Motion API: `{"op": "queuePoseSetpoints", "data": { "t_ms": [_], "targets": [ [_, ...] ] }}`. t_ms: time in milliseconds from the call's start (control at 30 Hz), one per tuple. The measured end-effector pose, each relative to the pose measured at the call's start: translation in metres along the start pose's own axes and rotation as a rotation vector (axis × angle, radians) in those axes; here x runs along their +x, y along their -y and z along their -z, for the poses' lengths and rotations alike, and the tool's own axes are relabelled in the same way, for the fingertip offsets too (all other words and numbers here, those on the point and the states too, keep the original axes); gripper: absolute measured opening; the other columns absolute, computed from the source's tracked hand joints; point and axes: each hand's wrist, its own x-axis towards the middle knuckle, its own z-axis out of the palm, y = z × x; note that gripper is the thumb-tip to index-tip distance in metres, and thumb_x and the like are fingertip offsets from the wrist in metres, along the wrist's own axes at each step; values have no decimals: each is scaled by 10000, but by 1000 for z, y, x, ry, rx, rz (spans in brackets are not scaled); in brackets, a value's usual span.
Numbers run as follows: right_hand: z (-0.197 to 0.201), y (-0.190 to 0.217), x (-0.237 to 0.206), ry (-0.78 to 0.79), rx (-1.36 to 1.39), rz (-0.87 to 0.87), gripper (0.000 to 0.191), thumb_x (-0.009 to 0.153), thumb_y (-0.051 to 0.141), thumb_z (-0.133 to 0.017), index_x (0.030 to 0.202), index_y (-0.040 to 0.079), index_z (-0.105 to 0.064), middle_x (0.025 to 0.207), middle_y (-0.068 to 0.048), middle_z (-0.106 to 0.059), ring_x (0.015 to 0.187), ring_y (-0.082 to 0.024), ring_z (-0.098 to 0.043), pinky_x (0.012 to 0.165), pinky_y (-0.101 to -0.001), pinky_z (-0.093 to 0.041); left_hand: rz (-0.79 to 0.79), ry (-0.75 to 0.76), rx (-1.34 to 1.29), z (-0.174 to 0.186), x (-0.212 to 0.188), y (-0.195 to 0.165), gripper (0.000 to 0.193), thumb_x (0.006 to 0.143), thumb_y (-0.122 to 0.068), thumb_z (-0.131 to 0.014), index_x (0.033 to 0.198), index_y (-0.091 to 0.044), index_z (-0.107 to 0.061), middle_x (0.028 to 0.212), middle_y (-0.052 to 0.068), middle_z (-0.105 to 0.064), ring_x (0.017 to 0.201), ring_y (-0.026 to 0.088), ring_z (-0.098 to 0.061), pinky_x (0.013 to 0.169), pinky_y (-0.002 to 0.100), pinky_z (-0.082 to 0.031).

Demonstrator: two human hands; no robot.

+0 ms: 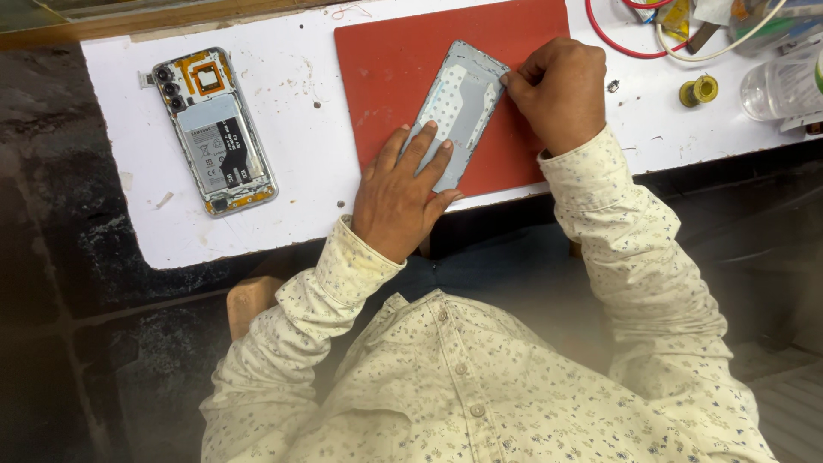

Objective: The person picks up a phone back cover from the workbench and uses a small scraping tool to remove old adhesive residue from its inner surface, holding the cover steady with the other hand. They rotate the cover to work along its edges, then hold it up and continue scraping the remaining residue.

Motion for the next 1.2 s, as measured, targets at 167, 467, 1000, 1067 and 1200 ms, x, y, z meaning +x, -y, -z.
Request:
{"op": "queuePoseSetpoints", "data": {
  "t_ms": [167, 467, 1000, 1067, 1200],
  "targets": [
    [-7, 0, 0, -30, -96, 34, 188, 813, 30, -887, 721, -12, -728, 725, -130, -699, 552, -234, -654, 540, -323, -538, -5, -8, 12, 0, 0, 0, 589, 927, -415, -726, 1383, -57, -617, 1507, 159, -487, 1380, 395, -432, 1052, 522, -465],
    [1, -34, -7, 134, 223, -200, 161, 956, 98, -842, 905, -25, -751, 766, -112, -736, 609, -154, -679, 574, -263, -535, -9, -4, 9, -1, -1, 1, 591, 930, -415, -725, 1383, -52, -616, 1506, 166, -487, 1380, 397, -433, 1053, 519, -462],
    [-1, -6, -14, 2, -188, 380, 66, 907, -27, -786, 953, -4, -746, 972, -97, -672, 873, -277, -668, 774, -360, -569, -19, -27, 15, -1, -1, 1, 596, 938, -424, -722, 1393, -55, -615, 1511, 156, -484, 1382, 395, -434, 1076, 517, -464],
    [1, -1, -8, 61, -274, 434, 63, 896, -30, -757, 941, -3, -721, 971, -101, -649, 886, -275, -654, 792, -359, -574, -9, -16, 25, -1, 0, 1, 598, 930, -431, -723, 1386, -60, -617, 1507, 154, -486, 1382, 391, -435, 1055, 522, -464],
    [8, 5, 3, 134, -424, 583, 72, 881, -27, -714, 927, -20, -660, 988, -130, -605, 912, -278, -634, 789, -352, -580, -8, -9, 16, -2, 0, 2, 600, 938, -432, -718, 1396, -60, -610, 1519, 156, -481, 1389, 388, -432, 1062, 520, -470]
  ]
}}
